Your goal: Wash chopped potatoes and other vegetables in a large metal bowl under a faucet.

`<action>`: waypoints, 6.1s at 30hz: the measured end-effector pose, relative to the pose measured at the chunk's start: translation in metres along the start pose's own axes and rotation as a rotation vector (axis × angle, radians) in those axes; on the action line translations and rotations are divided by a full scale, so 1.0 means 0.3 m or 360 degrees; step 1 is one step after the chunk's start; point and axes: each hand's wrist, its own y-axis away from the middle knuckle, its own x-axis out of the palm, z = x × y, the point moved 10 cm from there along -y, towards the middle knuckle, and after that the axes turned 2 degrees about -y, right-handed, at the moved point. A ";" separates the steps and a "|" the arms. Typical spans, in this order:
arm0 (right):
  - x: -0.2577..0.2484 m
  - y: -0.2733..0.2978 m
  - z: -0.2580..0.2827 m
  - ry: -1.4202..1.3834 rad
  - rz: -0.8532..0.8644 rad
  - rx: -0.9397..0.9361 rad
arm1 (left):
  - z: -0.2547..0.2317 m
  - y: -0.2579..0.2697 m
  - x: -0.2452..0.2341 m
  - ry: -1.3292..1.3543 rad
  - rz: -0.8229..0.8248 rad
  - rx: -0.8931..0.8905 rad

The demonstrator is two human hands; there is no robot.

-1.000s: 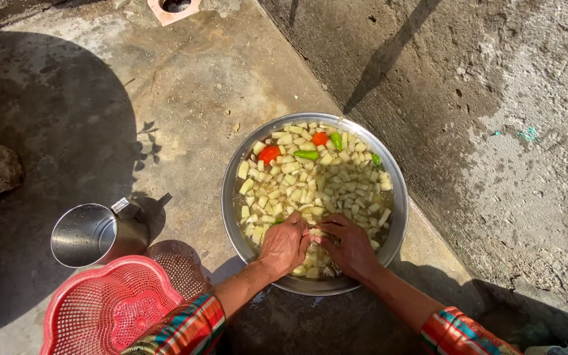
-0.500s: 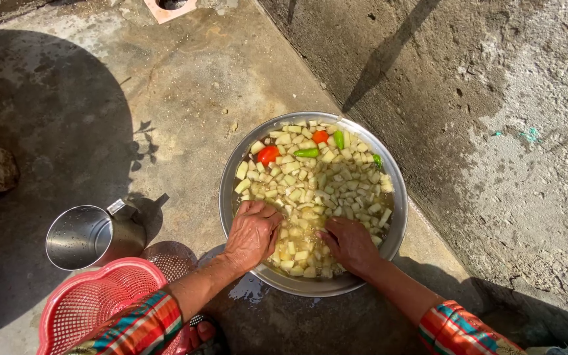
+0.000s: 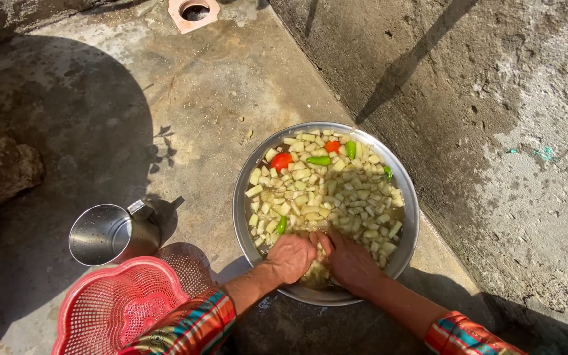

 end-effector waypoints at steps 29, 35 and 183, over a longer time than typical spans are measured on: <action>-0.065 -0.204 -0.342 0.0228 -0.0157 0.0419 | 0.160 -0.401 -0.081 -0.0445 -0.0529 -0.0231; -0.149 -0.167 -0.351 0.0007 -0.0518 0.0653 | 0.125 -0.304 -0.237 -0.0729 -0.0619 -0.0171; -0.093 -0.585 0.536 -0.1508 0.0185 -0.0192 | 0.698 1.114 -0.473 -0.0426 -0.0607 -0.1026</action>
